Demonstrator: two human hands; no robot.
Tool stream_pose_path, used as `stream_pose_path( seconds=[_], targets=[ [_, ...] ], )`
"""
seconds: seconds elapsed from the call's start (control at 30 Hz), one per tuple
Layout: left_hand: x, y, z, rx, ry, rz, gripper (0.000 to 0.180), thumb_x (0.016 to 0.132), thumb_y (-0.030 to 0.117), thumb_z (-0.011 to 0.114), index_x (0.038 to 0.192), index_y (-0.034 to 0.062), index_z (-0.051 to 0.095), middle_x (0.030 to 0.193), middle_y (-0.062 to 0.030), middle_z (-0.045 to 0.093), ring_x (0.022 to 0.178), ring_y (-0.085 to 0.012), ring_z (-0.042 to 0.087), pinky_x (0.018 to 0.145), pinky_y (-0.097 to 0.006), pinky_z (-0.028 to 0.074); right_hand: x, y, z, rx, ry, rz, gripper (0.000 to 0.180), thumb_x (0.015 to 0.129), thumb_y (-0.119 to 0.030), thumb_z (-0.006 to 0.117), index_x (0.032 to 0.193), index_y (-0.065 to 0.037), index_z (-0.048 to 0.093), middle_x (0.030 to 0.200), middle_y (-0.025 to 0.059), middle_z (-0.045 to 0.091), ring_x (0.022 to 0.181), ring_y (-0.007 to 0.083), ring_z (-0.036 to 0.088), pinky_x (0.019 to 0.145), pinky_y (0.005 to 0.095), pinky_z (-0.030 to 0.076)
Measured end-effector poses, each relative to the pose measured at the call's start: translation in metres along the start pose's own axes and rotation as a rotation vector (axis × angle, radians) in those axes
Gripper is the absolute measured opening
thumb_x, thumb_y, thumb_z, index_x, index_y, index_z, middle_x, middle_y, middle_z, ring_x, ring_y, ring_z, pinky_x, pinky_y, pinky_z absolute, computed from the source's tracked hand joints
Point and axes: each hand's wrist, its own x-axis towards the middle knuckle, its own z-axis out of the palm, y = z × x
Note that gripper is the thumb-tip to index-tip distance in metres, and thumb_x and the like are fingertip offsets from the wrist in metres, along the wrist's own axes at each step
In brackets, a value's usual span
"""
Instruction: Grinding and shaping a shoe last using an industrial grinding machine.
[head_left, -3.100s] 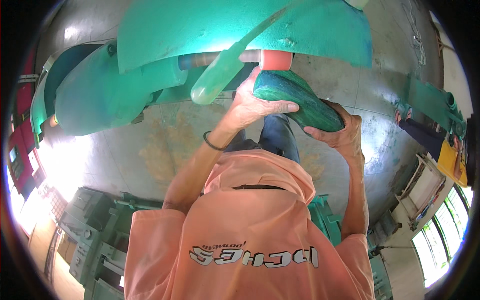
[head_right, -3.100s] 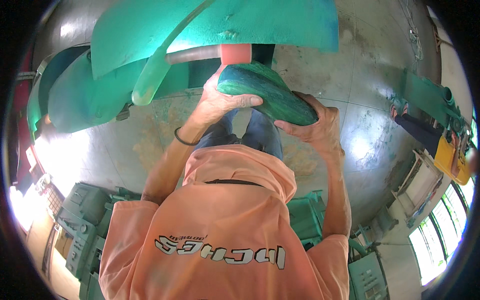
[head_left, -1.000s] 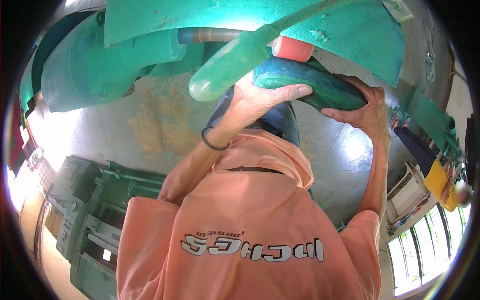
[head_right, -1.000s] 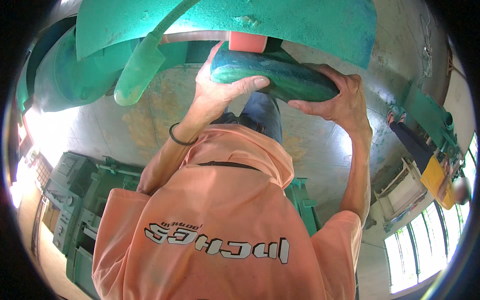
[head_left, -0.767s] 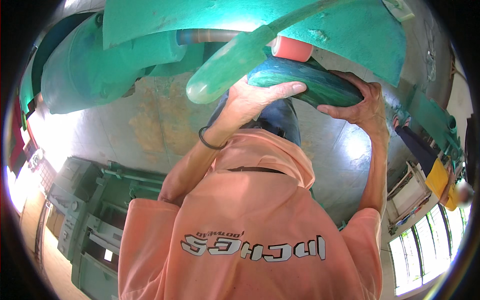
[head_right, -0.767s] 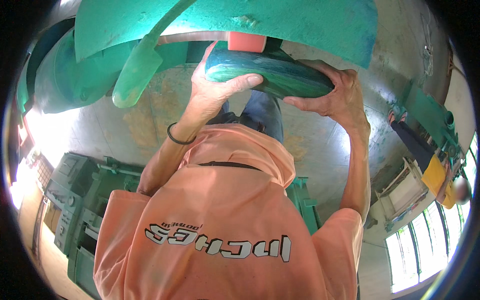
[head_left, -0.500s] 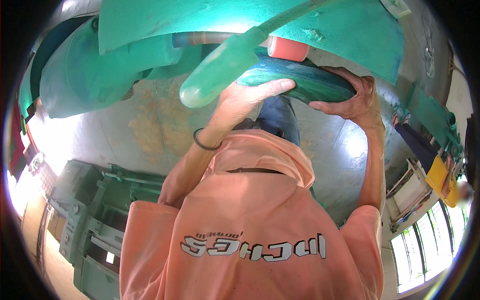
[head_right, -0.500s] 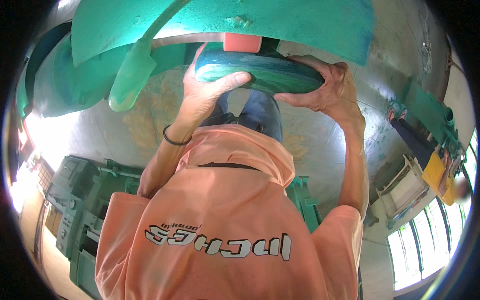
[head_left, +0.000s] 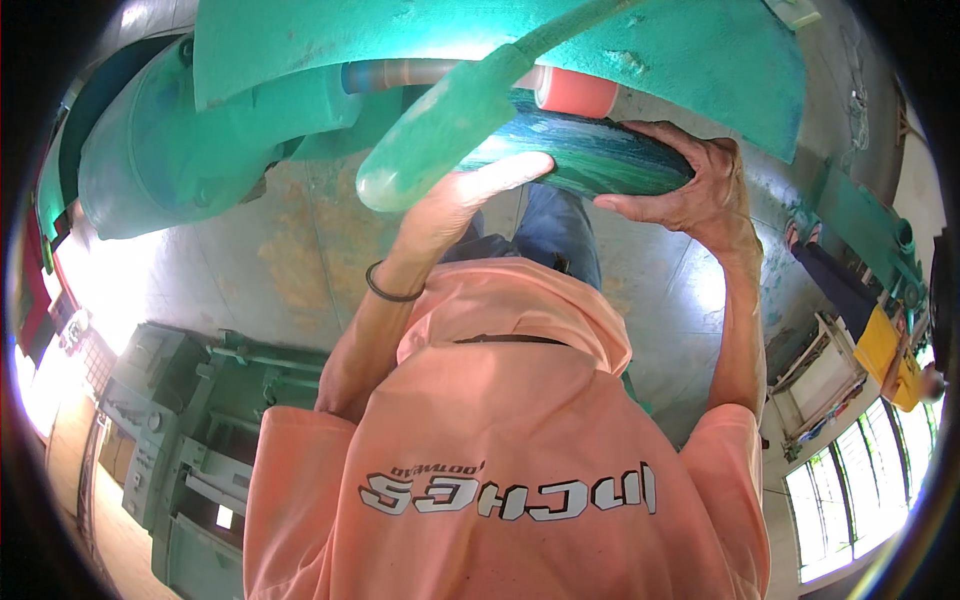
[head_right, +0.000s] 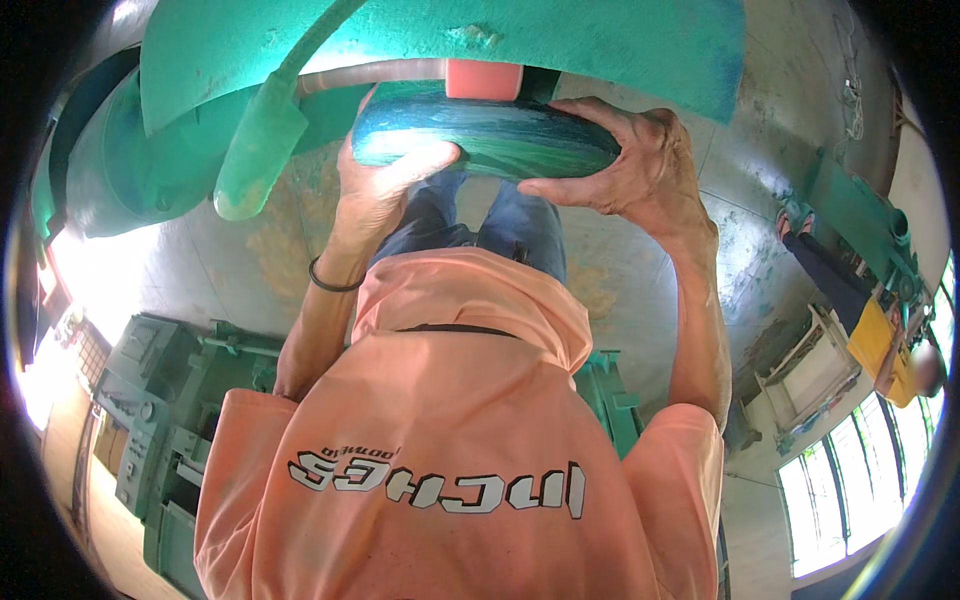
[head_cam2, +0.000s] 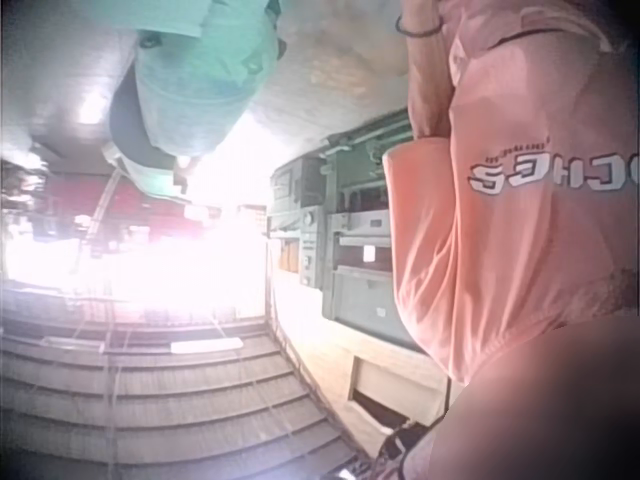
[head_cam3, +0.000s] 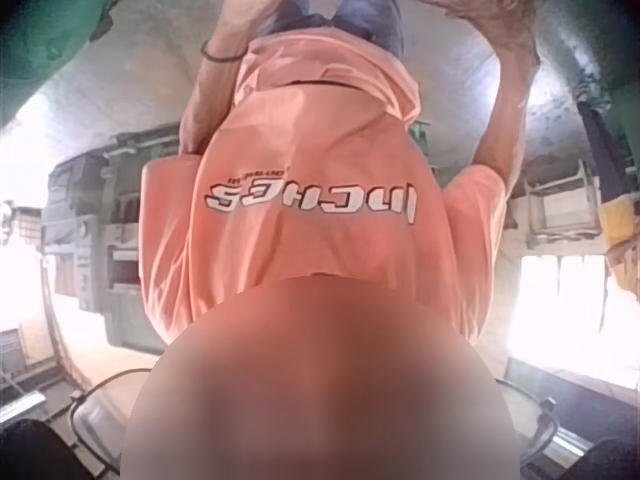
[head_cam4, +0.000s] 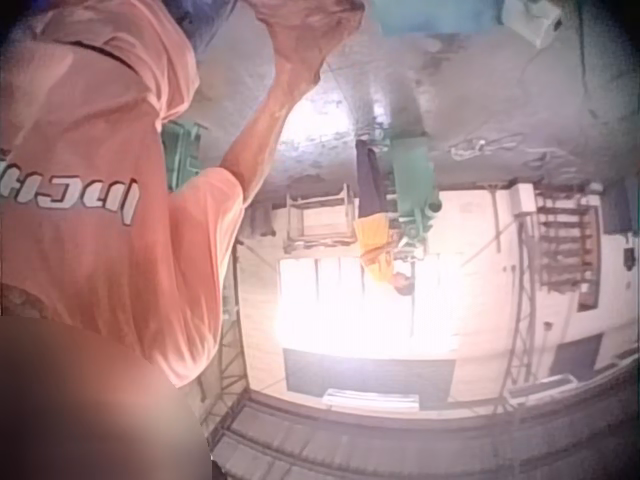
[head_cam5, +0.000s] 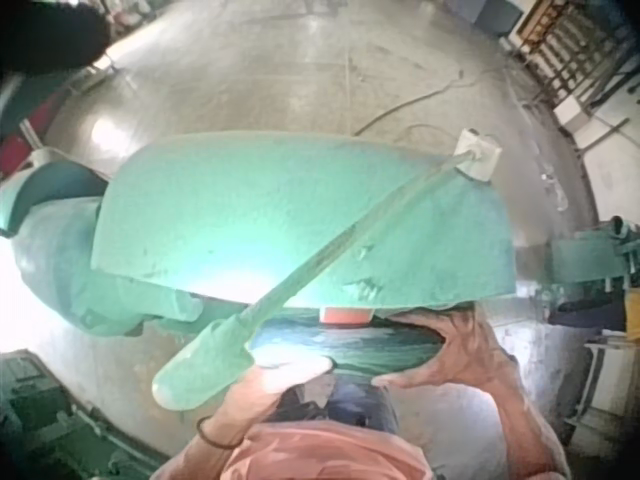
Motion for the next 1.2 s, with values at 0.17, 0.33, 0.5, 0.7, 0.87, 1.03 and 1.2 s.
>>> stream_pose_path(
  seconds=[0.17,0.33,0.5,0.7,0.87,1.03,1.2],
  targets=[
    [0.003,0.007,0.002,-0.079,-0.028,-0.072,0.055,0.076,-0.006,0.083,0.124,0.0012,0.057,0.111,-0.0083,0.069,0.100,-0.0166,0.067,0.088,-0.031,0.056,-0.002,0.000,-0.003,-0.003,-0.018,0.004,0.067,0.059,-0.055,0.090,0.111,-0.016,0.074,0.101,0.0032,0.075,0.090,0.0276,0.072,0.089,0.0388,0.054],
    [0.008,0.003,0.010,-0.156,-0.063,-0.123,0.058,0.077,-0.005,0.083,0.127,0.0013,0.055,0.113,-0.0082,0.069,0.102,-0.0167,0.067,0.091,-0.031,0.054,-0.009,0.001,-0.012,0.020,-0.040,0.045,0.065,0.059,-0.050,0.092,0.110,-0.014,0.073,0.096,0.0047,0.076,0.084,0.0269,0.074,0.085,0.0370,0.056],
    [0.019,-0.010,0.016,-0.067,-0.129,-0.056,0.063,0.077,-0.001,0.085,0.131,0.0011,0.054,0.116,-0.0074,0.069,0.106,-0.0167,0.065,0.096,-0.031,0.051,-0.020,-0.004,-0.023,0.086,0.002,0.094,0.063,0.060,-0.045,0.092,0.108,-0.008,0.072,0.090,0.0102,0.076,0.078,0.0274,0.075,0.073,0.0358,0.059],
    [0.032,-0.011,0.023,-0.112,-0.227,-0.093,0.069,0.068,0.013,0.095,0.127,0.0014,0.060,0.110,-0.0053,0.071,0.102,-0.0132,0.066,0.094,-0.031,0.053,-0.042,-0.021,-0.025,0.138,0.051,0.280,0.062,0.061,-0.048,0.093,0.105,-0.008,0.073,0.082,0.0109,0.075,0.071,0.0297,0.074,0.065,0.0355,0.059],
    [0.033,-0.005,0.033,-0.021,-0.317,-0.131,0.073,0.068,0.010,0.095,0.130,0.0014,0.057,0.111,-0.0049,0.071,0.104,-0.0123,0.065,0.095,-0.031,0.053,-0.064,-0.027,-0.020,0.235,0.089,0.438,0.058,0.063,-0.038,0.093,0.107,-0.008,0.072,0.084,0.0089,0.076,0.070,0.0233,0.074,0.064,0.0339,0.059],
    [0.036,-0.011,0.026,-0.106,-0.295,-0.100,0.066,0.069,0.009,0.094,0.126,0.0024,0.060,0.111,-0.0044,0.071,0.103,-0.0123,0.065,0.095,-0.031,0.053,-0.051,-0.023,-0.014,0.171,0.131,0.292,0.058,0.064,-0.039,0.093,0.108,-0.007,0.072,0.081,0.0095,0.075,0.066,0.0212,0.073,0.060,0.0325,0.058],
    [0.032,0.001,0.028,0.051,-0.336,-0.091,0.055,0.073,0.006,0.090,0.121,0.0017,0.064,0.110,-0.0074,0.072,0.103,-0.0166,0.066,0.094,-0.033,0.054,-0.065,-0.030,-0.012,0.264,0.092,0.459,0.063,0.064,-0.042,0.093,0.110,-0.006,0.072,0.087,0.0118,0.076,0.075,0.0218,0.075,0.070,0.0349,0.060]
  ],
)
